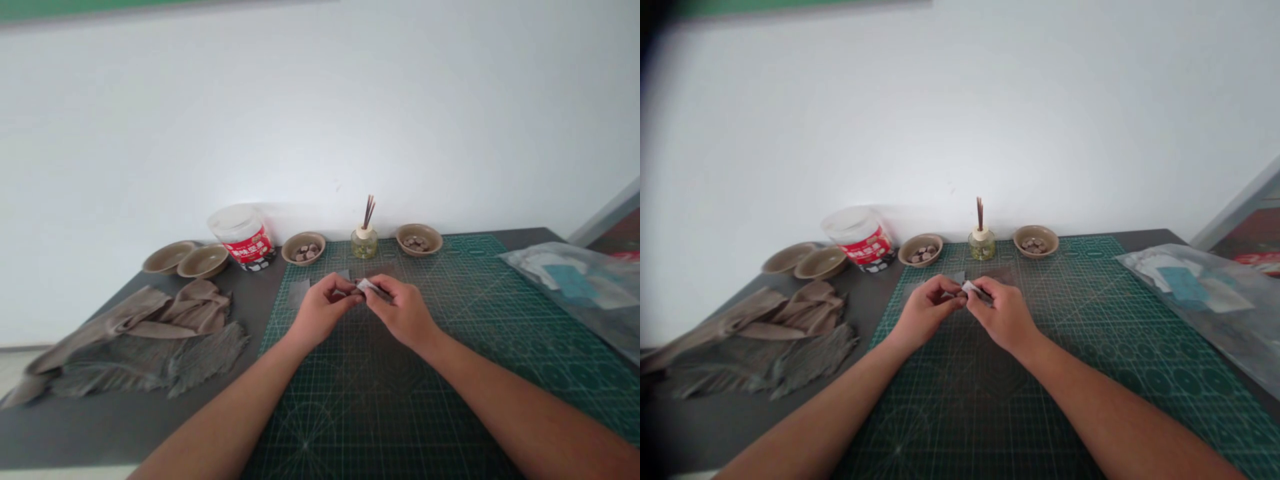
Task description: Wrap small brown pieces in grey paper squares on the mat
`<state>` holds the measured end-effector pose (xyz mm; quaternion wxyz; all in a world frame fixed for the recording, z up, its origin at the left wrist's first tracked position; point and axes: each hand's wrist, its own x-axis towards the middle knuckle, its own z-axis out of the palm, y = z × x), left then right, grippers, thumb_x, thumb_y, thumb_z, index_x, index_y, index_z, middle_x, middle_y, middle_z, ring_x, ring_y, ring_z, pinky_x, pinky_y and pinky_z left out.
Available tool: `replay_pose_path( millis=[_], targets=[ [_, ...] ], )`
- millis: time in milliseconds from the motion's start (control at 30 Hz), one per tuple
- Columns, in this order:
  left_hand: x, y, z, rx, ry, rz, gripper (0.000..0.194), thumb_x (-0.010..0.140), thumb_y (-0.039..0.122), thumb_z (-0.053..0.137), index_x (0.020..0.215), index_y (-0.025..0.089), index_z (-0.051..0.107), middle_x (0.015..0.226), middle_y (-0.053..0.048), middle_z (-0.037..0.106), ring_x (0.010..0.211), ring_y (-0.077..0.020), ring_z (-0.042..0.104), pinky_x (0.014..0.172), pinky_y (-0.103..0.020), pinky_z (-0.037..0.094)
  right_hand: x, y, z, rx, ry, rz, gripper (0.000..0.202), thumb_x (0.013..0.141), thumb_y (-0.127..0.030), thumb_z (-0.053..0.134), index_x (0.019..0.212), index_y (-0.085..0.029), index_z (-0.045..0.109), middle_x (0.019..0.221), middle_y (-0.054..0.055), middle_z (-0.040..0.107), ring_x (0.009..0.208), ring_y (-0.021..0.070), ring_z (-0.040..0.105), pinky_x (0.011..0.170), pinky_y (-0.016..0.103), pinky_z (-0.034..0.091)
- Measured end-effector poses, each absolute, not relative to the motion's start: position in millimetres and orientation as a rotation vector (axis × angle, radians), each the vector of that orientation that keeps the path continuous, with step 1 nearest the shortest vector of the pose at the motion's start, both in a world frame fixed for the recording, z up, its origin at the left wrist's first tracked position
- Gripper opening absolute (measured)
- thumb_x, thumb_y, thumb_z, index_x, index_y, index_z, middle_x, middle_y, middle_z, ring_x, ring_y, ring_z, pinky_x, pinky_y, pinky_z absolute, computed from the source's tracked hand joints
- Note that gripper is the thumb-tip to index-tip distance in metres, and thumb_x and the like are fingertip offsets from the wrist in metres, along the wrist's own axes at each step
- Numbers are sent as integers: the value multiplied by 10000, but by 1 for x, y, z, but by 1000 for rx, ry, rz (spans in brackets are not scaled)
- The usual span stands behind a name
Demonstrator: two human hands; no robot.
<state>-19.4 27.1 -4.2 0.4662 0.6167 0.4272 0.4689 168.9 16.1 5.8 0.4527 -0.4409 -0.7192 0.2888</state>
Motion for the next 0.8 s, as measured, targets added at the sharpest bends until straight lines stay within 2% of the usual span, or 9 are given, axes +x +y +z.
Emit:
replay_pose_path(
  millis=[133, 200, 300, 500, 667, 800],
  targets=[
    [-18, 27, -2, 1455, 1042, 1145, 271, 715, 264, 817, 921, 184, 662, 877, -28, 723, 825, -176, 676, 771, -302, 544, 169, 15, 7, -1075, -1849, 683, 144, 871, -240, 643, 992, -258, 719, 823, -20, 731, 713, 162, 656, 678, 270, 497],
    [-18, 27, -2, 1424, 1037, 1139, 314, 721, 281, 813, 991, 186, 684, 913, -43, 740, 855, -192, 690, 796, -325, 552, 169, 15, 8, -1030, -1818, 674, 163, 874, -241, 647, 1011, -265, 732, 911, 0, 748, 802, 182, 679, 758, 298, 528],
    [-20, 29, -3, 1419, 1054, 1132, 307, 722, 309, 815, 978, 180, 706, 917, -55, 746, 860, -205, 696, 796, -339, 558, 169, 15, 9, -920, -1751, 670, 160, 892, -244, 644, 1012, -262, 748, 1068, 36, 736, 997, 212, 677, 905, 346, 528],
    [-23, 30, -5, 1461, 1032, 1112, 256, 696, 265, 834, 873, 177, 672, 851, -25, 732, 804, -182, 685, 766, -314, 555, 170, 16, 9, -964, -1805, 671, 135, 864, -204, 676, 964, -258, 749, 942, 24, 730, 884, 194, 676, 802, 320, 533],
    [-22, 28, -1, 1510, 1070, 1050, 229, 709, 247, 809, 872, 174, 665, 831, -25, 733, 772, -177, 686, 739, -304, 553, 172, 18, 8, -983, -1848, 680, 134, 894, -243, 652, 961, -269, 766, 944, 25, 736, 894, 198, 684, 822, 337, 539],
    [-22, 28, 1, 1518, 1086, 1062, 266, 709, 291, 818, 898, 173, 672, 802, -26, 725, 727, -166, 670, 687, -289, 543, 176, 21, 9, -951, -1893, 686, 150, 925, -276, 638, 991, -280, 773, 969, 25, 742, 916, 195, 685, 837, 340, 543]
  ],
)
